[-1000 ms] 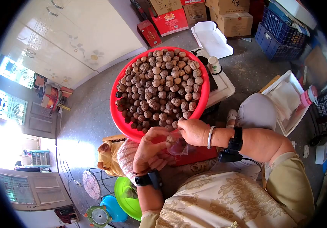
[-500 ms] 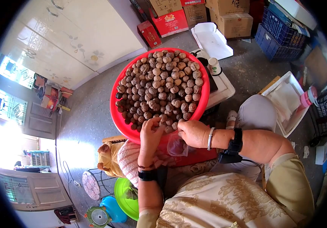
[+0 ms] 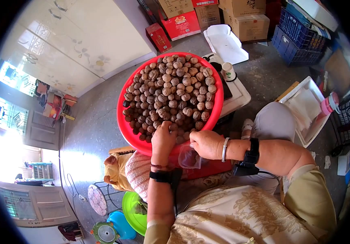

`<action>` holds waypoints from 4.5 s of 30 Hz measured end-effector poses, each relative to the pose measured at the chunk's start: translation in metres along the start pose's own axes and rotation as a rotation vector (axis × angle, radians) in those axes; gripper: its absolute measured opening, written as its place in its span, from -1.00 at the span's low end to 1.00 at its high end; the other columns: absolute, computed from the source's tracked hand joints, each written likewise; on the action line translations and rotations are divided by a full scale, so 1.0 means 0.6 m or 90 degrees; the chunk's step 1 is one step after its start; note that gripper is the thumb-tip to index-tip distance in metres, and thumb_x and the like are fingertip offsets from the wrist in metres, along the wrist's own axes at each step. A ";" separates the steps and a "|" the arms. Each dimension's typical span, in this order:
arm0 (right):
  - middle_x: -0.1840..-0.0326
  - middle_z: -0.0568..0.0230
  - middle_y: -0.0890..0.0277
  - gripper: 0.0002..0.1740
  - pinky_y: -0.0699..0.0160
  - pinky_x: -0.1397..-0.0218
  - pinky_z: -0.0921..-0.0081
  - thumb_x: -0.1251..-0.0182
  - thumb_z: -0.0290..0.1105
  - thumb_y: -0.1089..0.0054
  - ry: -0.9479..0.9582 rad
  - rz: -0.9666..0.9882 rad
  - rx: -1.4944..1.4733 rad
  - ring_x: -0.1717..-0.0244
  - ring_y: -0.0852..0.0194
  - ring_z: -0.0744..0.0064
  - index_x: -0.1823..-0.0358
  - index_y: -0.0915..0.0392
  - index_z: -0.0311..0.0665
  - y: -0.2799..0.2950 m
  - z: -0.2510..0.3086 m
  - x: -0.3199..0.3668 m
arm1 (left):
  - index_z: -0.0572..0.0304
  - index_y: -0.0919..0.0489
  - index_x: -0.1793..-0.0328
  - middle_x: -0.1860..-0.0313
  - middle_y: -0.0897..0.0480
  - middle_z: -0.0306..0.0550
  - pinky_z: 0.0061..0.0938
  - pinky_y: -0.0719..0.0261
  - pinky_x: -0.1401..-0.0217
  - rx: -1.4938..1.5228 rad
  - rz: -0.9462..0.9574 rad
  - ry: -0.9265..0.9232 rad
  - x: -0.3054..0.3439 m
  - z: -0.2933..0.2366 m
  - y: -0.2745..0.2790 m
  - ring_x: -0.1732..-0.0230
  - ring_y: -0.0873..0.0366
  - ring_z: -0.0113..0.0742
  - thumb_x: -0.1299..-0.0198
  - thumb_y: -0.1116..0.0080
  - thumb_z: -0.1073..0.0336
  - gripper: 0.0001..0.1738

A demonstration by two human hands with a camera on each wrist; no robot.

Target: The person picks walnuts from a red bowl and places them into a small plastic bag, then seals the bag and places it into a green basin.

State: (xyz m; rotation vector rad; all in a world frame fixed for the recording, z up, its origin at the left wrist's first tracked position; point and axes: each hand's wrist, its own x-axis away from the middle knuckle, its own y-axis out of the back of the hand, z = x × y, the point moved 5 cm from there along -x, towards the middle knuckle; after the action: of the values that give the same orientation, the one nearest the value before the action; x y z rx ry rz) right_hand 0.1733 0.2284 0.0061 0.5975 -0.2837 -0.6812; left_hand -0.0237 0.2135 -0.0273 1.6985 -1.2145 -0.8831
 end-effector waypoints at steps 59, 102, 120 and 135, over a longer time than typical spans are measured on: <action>0.31 -0.16 -0.63 -0.82 -0.57 0.13 -0.06 -0.44 -0.37 -0.17 0.016 0.020 0.006 0.23 -0.65 -0.24 0.25 -0.53 -0.37 0.001 0.007 -0.002 | -0.15 -0.59 -0.30 -0.36 -0.49 -0.06 0.23 -0.39 -0.36 0.008 -0.004 0.077 -0.056 0.047 0.051 -0.44 -0.35 0.13 -0.06 -0.43 -0.24 -0.29; 0.37 -0.08 -0.64 -0.86 -0.58 0.16 -0.03 -0.38 -0.36 -0.23 0.030 -0.004 0.017 0.25 -0.66 -0.19 0.24 -0.56 -0.28 -0.007 0.001 0.001 | 0.18 -0.67 -0.26 -0.11 -0.68 0.00 -0.37 -0.53 -0.28 0.454 0.020 0.044 -0.027 0.055 -0.011 -0.19 -0.59 -0.22 -0.50 -0.10 0.17 -0.64; 0.32 -0.17 -0.67 -0.83 -0.62 0.14 -0.05 -0.40 -0.38 -0.17 -0.001 0.070 0.089 0.21 -0.70 -0.25 0.19 -0.53 -0.36 0.002 0.008 0.003 | 0.31 -0.64 -0.23 0.03 -0.71 -0.18 -0.54 -0.59 -0.07 0.558 0.011 0.145 0.013 0.047 0.020 0.05 -0.61 -0.44 -0.35 -0.17 0.43 -0.65; 0.36 -0.11 -0.66 -0.88 -0.60 0.15 0.02 -0.40 -0.39 -0.21 -0.014 0.003 -0.009 0.24 -0.68 -0.17 0.23 -0.58 -0.30 -0.004 -0.009 -0.005 | 0.28 -0.67 -0.05 0.17 -0.69 -0.30 -0.66 -0.53 0.05 0.602 -0.080 0.107 0.020 0.046 0.031 0.16 -0.56 -0.58 -0.40 -0.26 0.44 -0.85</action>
State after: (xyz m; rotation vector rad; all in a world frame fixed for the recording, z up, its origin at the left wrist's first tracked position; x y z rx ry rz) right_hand 0.1721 0.2309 0.0003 0.5760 -0.3002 -0.6843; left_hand -0.0519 0.1923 -0.0217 2.5391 -1.5349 -0.1863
